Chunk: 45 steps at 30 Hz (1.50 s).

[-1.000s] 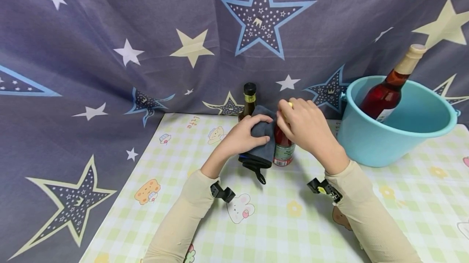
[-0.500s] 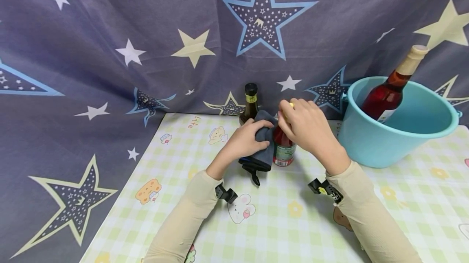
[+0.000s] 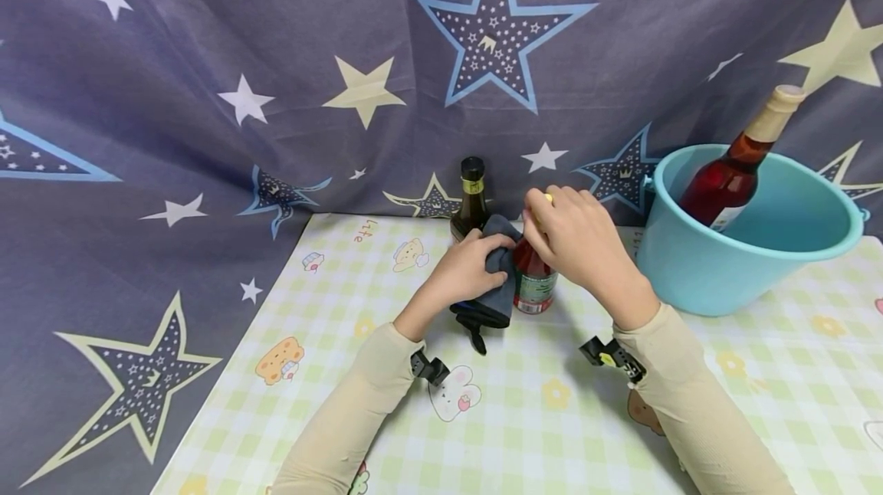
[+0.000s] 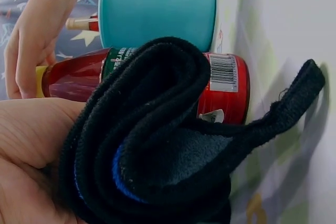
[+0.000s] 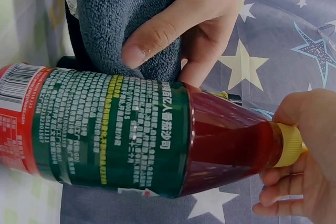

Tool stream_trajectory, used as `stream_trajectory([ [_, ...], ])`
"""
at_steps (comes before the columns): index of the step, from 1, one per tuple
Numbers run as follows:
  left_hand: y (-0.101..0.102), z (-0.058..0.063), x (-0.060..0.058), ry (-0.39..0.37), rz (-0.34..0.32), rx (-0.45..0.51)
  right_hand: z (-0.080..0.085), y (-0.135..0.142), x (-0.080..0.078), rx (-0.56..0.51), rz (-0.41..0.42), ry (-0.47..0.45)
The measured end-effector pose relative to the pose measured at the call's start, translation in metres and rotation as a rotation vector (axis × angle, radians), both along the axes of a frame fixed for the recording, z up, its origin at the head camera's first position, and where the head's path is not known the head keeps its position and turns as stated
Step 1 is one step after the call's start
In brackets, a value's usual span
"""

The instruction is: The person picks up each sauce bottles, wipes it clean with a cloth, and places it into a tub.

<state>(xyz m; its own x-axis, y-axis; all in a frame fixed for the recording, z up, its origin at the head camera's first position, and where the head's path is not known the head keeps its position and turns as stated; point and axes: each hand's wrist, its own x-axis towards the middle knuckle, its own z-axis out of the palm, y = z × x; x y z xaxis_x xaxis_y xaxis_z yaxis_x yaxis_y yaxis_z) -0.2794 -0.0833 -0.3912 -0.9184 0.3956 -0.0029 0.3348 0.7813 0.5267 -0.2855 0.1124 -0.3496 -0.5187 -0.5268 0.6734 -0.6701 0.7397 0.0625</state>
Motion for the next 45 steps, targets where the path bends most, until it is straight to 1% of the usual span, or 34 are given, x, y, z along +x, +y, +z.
stream_trajectory([
  [4,0.002,-0.001,0.001,0.009,-0.003,-0.036,0.000,0.000,0.000,-0.001,-0.002,-0.003],
  [7,0.005,-0.003,0.001,0.010,-0.010,-0.082,0.000,0.001,0.000,-0.002,-0.002,-0.003],
  [11,0.007,-0.008,0.001,-0.023,-0.017,-0.132,0.000,0.001,0.000,-0.001,0.000,-0.001],
  [14,0.008,-0.010,0.000,-0.080,-0.017,-0.157,0.000,0.000,-0.001,-0.001,0.005,0.003],
  [17,0.009,-0.013,0.000,-0.121,-0.022,-0.196,0.000,0.000,-0.001,-0.001,0.010,0.011],
  [21,0.010,-0.016,0.000,-0.123,-0.023,-0.233,0.001,-0.001,-0.001,0.003,0.011,0.014],
  [25,0.010,-0.016,0.000,-0.124,-0.019,-0.231,0.001,-0.001,-0.001,0.008,0.005,0.011],
  [30,0.010,-0.017,0.000,-0.150,-0.022,-0.230,-0.001,0.000,-0.001,0.000,0.005,0.010],
  [33,0.009,-0.014,-0.002,-0.154,-0.029,-0.217,0.002,0.000,-0.001,-0.011,0.004,0.015],
  [37,0.005,-0.012,0.001,-0.177,-0.045,-0.195,0.001,0.000,0.000,-0.010,0.008,0.009],
  [41,0.001,-0.011,0.004,-0.204,-0.061,-0.170,0.001,0.001,0.002,0.020,0.010,0.007],
  [45,0.000,-0.012,0.004,-0.222,-0.061,-0.152,0.006,0.004,0.001,0.081,0.028,0.035],
])
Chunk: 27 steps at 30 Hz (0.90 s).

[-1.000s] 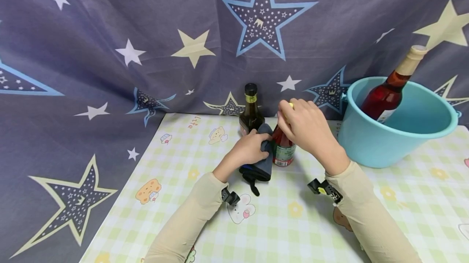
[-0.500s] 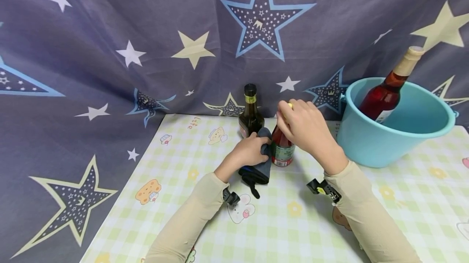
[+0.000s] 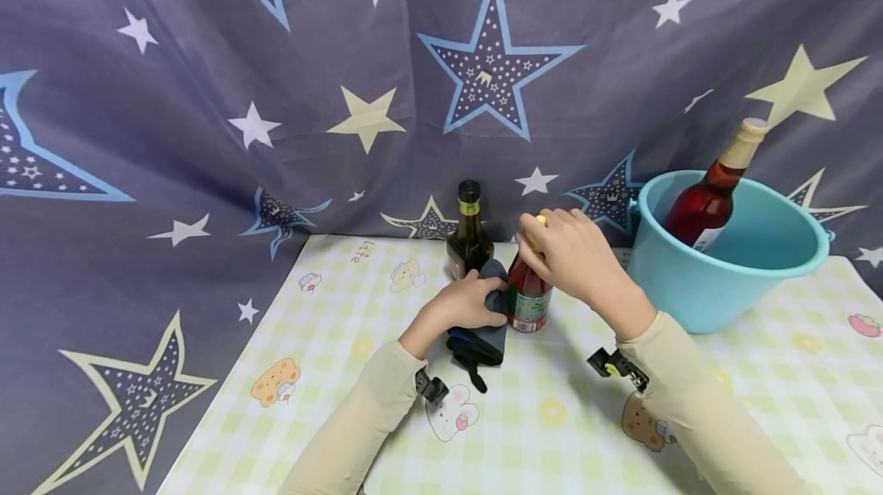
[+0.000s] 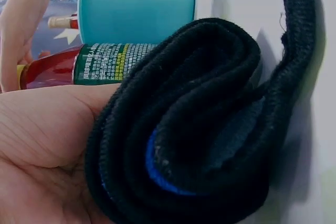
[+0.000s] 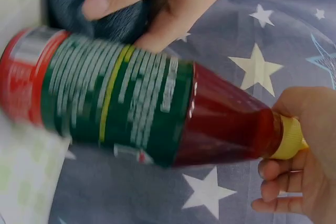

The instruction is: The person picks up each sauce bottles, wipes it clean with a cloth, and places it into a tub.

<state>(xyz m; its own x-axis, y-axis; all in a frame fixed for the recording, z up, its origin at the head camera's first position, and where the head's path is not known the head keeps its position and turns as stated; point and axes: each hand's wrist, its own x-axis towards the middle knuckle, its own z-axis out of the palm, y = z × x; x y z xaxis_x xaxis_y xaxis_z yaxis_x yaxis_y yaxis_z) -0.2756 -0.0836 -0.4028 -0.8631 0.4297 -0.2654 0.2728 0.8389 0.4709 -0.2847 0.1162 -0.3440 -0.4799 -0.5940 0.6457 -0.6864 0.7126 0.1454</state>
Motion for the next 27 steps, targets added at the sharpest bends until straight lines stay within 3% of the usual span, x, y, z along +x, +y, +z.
stream_trajectory([
  [9,-0.001,-0.001,-0.003,-0.038,0.000,-0.014,0.011,0.012,-0.012,0.185,0.127,0.131],
  [16,-0.003,0.000,-0.003,-0.046,-0.007,-0.003,0.019,0.018,-0.019,0.270,0.250,0.181],
  [27,0.000,0.000,-0.003,-0.037,-0.012,-0.003,0.031,0.022,-0.016,0.398,0.363,0.274],
])
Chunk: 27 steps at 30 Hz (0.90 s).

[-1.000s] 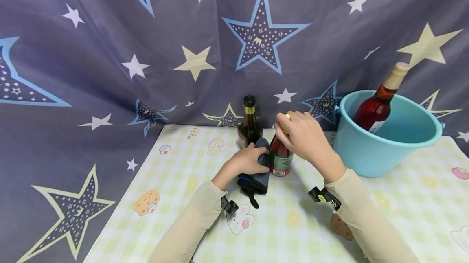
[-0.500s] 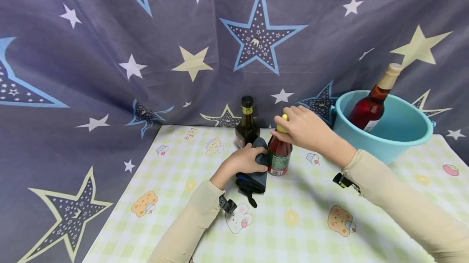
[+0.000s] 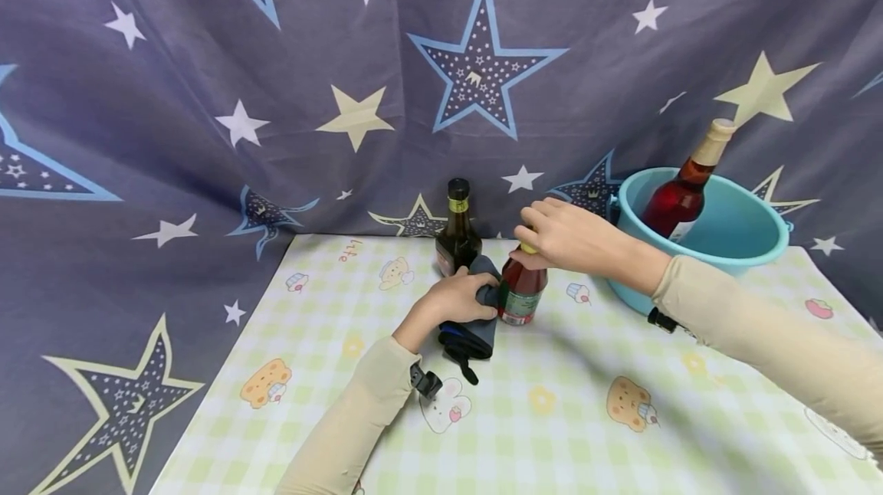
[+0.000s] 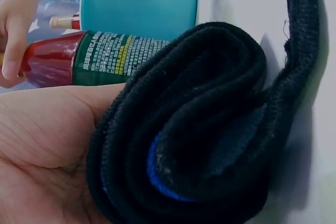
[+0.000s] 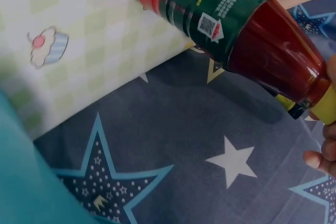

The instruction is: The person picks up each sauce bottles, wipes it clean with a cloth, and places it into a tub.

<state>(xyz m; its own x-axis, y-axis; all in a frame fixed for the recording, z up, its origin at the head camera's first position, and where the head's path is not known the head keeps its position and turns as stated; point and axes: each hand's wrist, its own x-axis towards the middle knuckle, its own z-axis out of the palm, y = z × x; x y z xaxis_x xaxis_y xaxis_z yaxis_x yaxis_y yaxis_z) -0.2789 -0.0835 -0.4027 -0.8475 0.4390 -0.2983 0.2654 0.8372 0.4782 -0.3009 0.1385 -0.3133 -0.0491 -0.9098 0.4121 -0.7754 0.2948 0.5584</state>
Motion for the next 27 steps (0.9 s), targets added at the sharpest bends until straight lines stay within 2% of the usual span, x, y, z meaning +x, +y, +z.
stream_trajectory([
  [5,0.001,0.001,0.001,-0.001,0.003,-0.002,0.006,0.004,0.005,0.060,0.026,0.039],
  [9,0.001,0.001,0.001,0.000,0.000,0.000,0.021,0.013,0.014,0.080,0.026,0.029],
  [15,-0.001,-0.001,0.001,0.004,-0.008,0.008,0.065,0.038,0.023,0.009,0.020,-0.006],
  [22,-0.001,-0.004,0.000,-0.009,-0.006,0.004,0.126,0.073,0.034,0.000,-0.017,0.060],
  [27,0.000,-0.004,-0.002,-0.005,-0.003,0.003,0.161,0.099,0.038,-0.002,-0.101,0.055],
])
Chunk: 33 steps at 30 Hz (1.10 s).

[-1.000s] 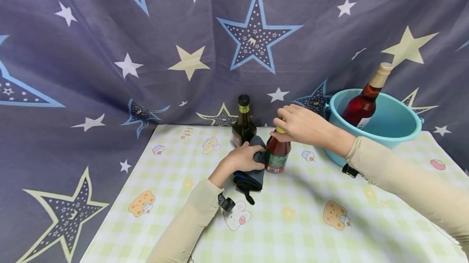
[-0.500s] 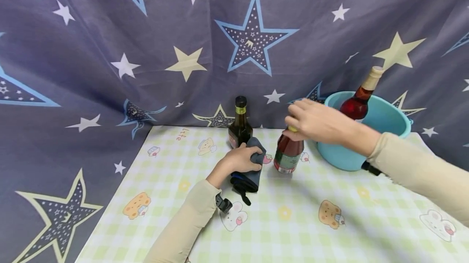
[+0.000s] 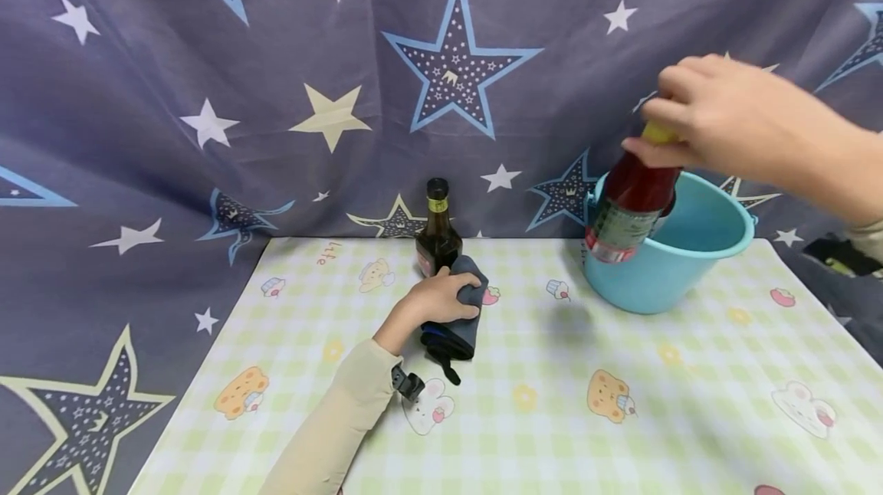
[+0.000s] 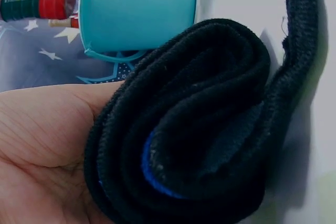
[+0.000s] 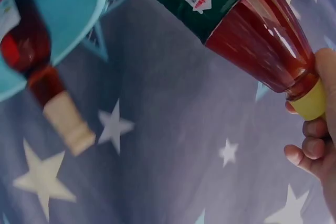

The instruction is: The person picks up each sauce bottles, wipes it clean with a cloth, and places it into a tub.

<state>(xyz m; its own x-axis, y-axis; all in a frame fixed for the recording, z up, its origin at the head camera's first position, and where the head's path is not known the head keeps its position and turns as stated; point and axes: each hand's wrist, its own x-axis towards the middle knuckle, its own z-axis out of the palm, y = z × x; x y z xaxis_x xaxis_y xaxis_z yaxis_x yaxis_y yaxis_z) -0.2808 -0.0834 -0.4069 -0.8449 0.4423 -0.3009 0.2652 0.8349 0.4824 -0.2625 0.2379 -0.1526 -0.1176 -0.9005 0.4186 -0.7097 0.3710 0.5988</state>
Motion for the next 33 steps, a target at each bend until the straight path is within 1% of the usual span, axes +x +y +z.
stream_trajectory([
  [2,-0.001,0.001,0.000,0.002,0.003,0.003,0.010,0.010,0.001,-0.004,-0.059,0.001],
  [5,-0.001,0.002,0.000,0.004,0.003,0.003,0.021,0.024,0.001,-0.004,-0.149,0.031],
  [8,-0.001,0.003,0.000,0.010,0.006,0.003,0.024,0.038,-0.004,-0.008,-0.203,0.048],
  [11,-0.001,0.005,0.000,0.016,0.008,0.003,0.022,0.053,-0.010,0.033,-0.250,0.045],
  [15,-0.001,0.005,0.001,0.016,0.010,0.005,0.008,0.073,-0.023,0.093,-0.260,0.042],
  [20,-0.002,0.004,0.002,0.011,0.008,0.006,-0.015,0.095,-0.037,0.118,-0.248,0.024],
  [22,-0.002,0.004,0.002,0.009,0.003,0.007,-0.024,0.103,-0.040,0.144,-0.273,0.016],
  [26,-0.001,0.005,0.003,0.005,-0.002,0.006,-0.041,0.118,-0.044,0.203,-0.297,0.013],
  [30,0.001,0.005,0.003,0.008,-0.003,0.004,-0.056,0.132,-0.049,0.197,-0.274,0.021],
  [33,0.002,0.004,0.003,0.010,-0.007,0.003,-0.064,0.139,-0.053,0.175,-0.255,-0.001],
])
